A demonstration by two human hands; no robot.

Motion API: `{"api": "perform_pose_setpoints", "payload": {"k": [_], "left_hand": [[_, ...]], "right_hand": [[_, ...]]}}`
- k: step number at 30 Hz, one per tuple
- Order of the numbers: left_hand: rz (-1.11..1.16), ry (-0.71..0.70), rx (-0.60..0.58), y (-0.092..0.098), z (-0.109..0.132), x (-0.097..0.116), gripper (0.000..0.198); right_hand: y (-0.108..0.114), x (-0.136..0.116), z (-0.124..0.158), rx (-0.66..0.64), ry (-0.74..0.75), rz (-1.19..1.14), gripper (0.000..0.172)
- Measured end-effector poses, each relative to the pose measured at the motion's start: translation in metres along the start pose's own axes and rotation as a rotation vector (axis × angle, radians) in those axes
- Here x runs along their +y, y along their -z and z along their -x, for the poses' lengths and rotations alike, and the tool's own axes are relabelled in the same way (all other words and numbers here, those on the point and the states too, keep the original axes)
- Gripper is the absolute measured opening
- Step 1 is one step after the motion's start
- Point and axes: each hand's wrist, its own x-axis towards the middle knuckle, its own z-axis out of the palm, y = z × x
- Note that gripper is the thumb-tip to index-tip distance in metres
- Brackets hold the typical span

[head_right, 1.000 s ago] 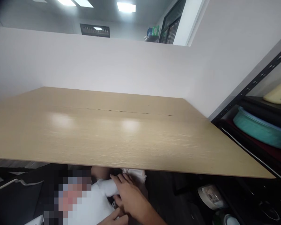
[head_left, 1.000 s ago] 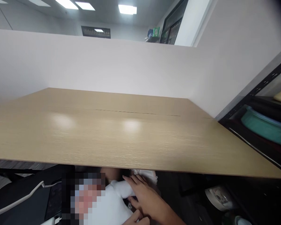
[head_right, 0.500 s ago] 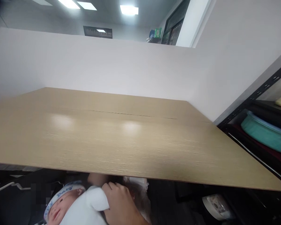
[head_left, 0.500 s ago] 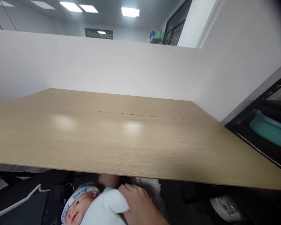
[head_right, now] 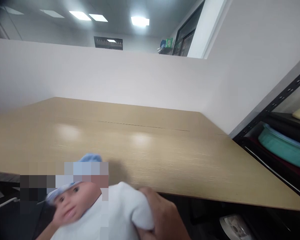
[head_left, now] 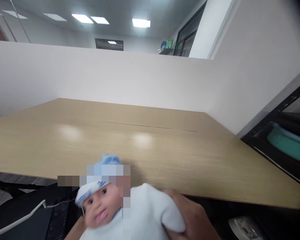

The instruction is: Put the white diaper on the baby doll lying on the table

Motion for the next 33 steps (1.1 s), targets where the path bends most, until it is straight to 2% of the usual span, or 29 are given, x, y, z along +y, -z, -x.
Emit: {"api": "perform_pose_setpoints", "payload": {"k": [3,5,6,8,10,14,17,23,27,33], "left_hand": [[0.033,-0.089,-0.107,0.018,-0.017,0.024,0.052],[0.054,-0.178,-0.249,0.026,-0.047,0.043,0.041],[0.059,-0.22,-0.285,0.028,-0.065,0.052,0.042],[0.03,-0.269,-0.285,0.031,-0.102,0.064,0.047],[-0.027,-0.279,-0.256,0.03,-0.133,0.066,0.05],[-0.103,-0.265,-0.175,0.025,-0.168,0.05,0.051],[-0.174,-0.267,-0.101,0.022,-0.176,0.034,0.045],[-0.419,-0.305,0.027,0.011,-0.187,0.012,0.05],[-0.513,-0.34,0.06,0.003,-0.214,0.003,0.054],[-0.628,-0.385,0.145,-0.002,-0.278,-0.011,0.059]], "right_hand": [[0.018,0.004,-0.019,0.129,-0.093,0.04,0.023],[0.023,0.015,-0.036,0.195,-0.141,0.102,0.023],[0.024,0.022,-0.045,0.221,-0.16,0.138,0.023],[0.027,0.037,-0.06,0.255,-0.19,0.22,0.02],[0.029,0.051,-0.073,0.27,-0.216,0.299,0.02],[0.034,0.076,-0.084,0.278,-0.246,0.388,0.028],[0.035,0.093,-0.085,0.307,-0.217,0.374,0.033],[0.032,0.121,-0.099,0.363,-0.056,0.409,0.036],[0.034,0.133,-0.132,0.379,-0.04,0.463,0.034],[0.045,0.15,-0.195,0.394,-0.019,0.495,0.027]]}}
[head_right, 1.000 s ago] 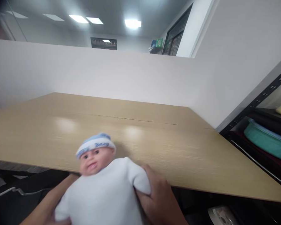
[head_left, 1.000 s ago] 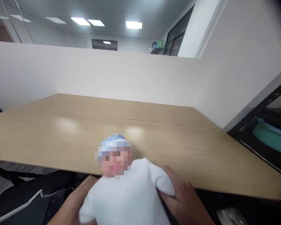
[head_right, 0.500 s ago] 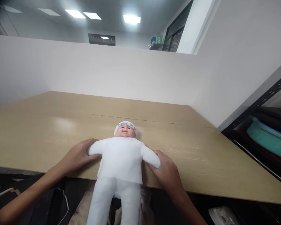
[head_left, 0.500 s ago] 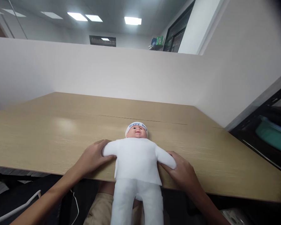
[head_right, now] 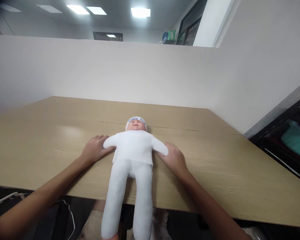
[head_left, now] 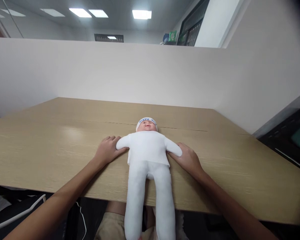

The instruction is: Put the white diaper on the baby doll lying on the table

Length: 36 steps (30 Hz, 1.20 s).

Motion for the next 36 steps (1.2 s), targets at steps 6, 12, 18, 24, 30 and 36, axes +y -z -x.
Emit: {"api": "perform_pose_setpoints", "payload": {"k": [6,12,18,24,30,36], "left_hand": [[0.046,-0.013,0.019,-0.025,-0.061,-0.028,0.062],[0.056,-0.012,0.088,-0.052,-0.124,-0.05,0.063],[-0.022,-0.014,0.176,-0.074,-0.17,-0.066,0.066],[0.036,-0.099,0.2,-0.069,-0.168,-0.084,0.071],[0.222,-0.162,0.108,-0.049,-0.15,-0.11,0.06],[0.185,-0.012,0.145,-0.056,-0.158,-0.112,0.061]], "right_hand": [[-0.019,0.011,-0.06,0.011,0.047,0.051,0.022],[-0.038,0.023,-0.119,0.044,0.051,0.118,0.022],[-0.052,0.03,-0.171,0.081,0.023,0.204,0.028],[-0.056,0.052,-0.17,0.193,0.114,0.185,0.057],[-0.045,0.096,-0.154,0.192,0.209,0.038,0.05],[-0.049,0.099,-0.173,0.163,0.211,0.031,0.051]]}}
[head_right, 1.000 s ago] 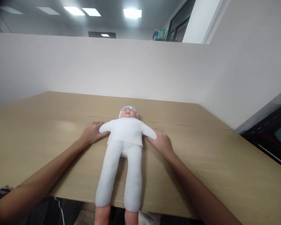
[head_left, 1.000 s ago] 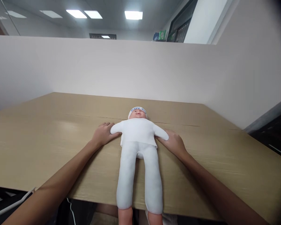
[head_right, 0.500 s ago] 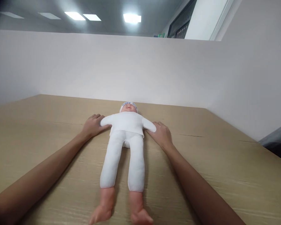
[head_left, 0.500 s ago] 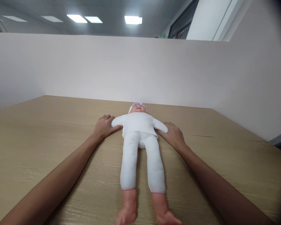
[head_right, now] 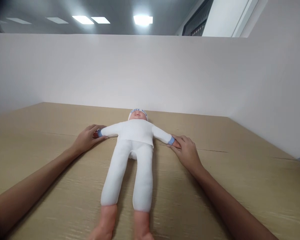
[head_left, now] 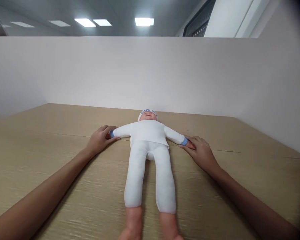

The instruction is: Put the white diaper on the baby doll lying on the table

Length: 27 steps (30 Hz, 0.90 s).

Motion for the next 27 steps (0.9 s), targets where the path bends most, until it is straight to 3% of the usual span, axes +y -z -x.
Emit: {"api": "perform_pose_setpoints", "payload": {"k": [7,11,16,27], "left_hand": [[-0.01,0.075,0.043,0.003,0.016,-0.009,0.048],[-0.057,0.071,0.027,0.003,0.018,-0.016,0.04],[-0.035,0.063,0.0,-0.002,0.012,-0.024,0.042],[0.074,0.108,0.063,-0.004,0.012,-0.029,0.048]], "right_hand": [[0.003,0.0,0.018,0.088,-0.022,-0.021,0.058],[0.004,0.003,0.026,0.136,-0.082,-0.033,0.051],[0.005,0.004,0.022,0.072,-0.079,-0.068,0.038],[0.008,0.007,0.023,0.113,-0.139,-0.097,0.04]]}}
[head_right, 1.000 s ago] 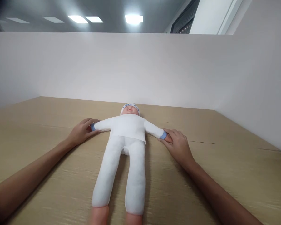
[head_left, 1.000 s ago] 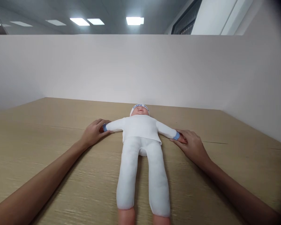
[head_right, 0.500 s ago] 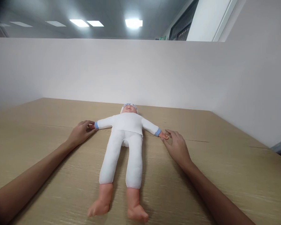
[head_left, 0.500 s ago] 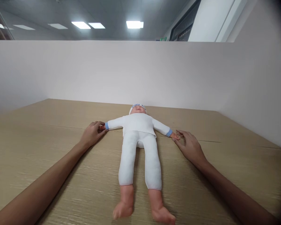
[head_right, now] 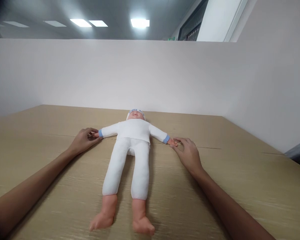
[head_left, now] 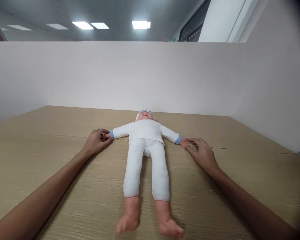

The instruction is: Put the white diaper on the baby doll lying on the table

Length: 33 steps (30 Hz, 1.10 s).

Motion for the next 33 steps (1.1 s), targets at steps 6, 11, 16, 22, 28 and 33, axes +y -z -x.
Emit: {"api": "perform_pose_setpoints", "payload": {"k": [6,11,16,22,28,33], "left_hand": [[-0.073,0.005,-0.022,0.0,-0.004,0.001,0.044],[-0.094,0.028,-0.017,-0.002,-0.005,-0.001,0.049],[-0.207,0.027,0.045,0.004,0.008,-0.001,0.05],[-0.274,-0.017,0.023,0.01,0.021,0.004,0.046],[-0.295,-0.013,-0.03,0.007,0.018,0.0,0.049],[-0.256,-0.001,-0.013,0.006,0.023,-0.001,0.058]], "right_hand": [[-0.006,0.002,-0.006,-0.001,-0.024,-0.008,0.04],[-0.009,0.001,-0.009,-0.007,0.013,0.018,0.035],[-0.005,-0.005,-0.001,0.029,0.02,0.1,0.037],[0.002,-0.016,0.008,-0.018,0.019,0.19,0.03],[0.008,-0.027,0.013,-0.022,-0.008,0.232,0.033],[0.012,-0.048,0.034,-0.013,0.013,0.226,0.046]]}}
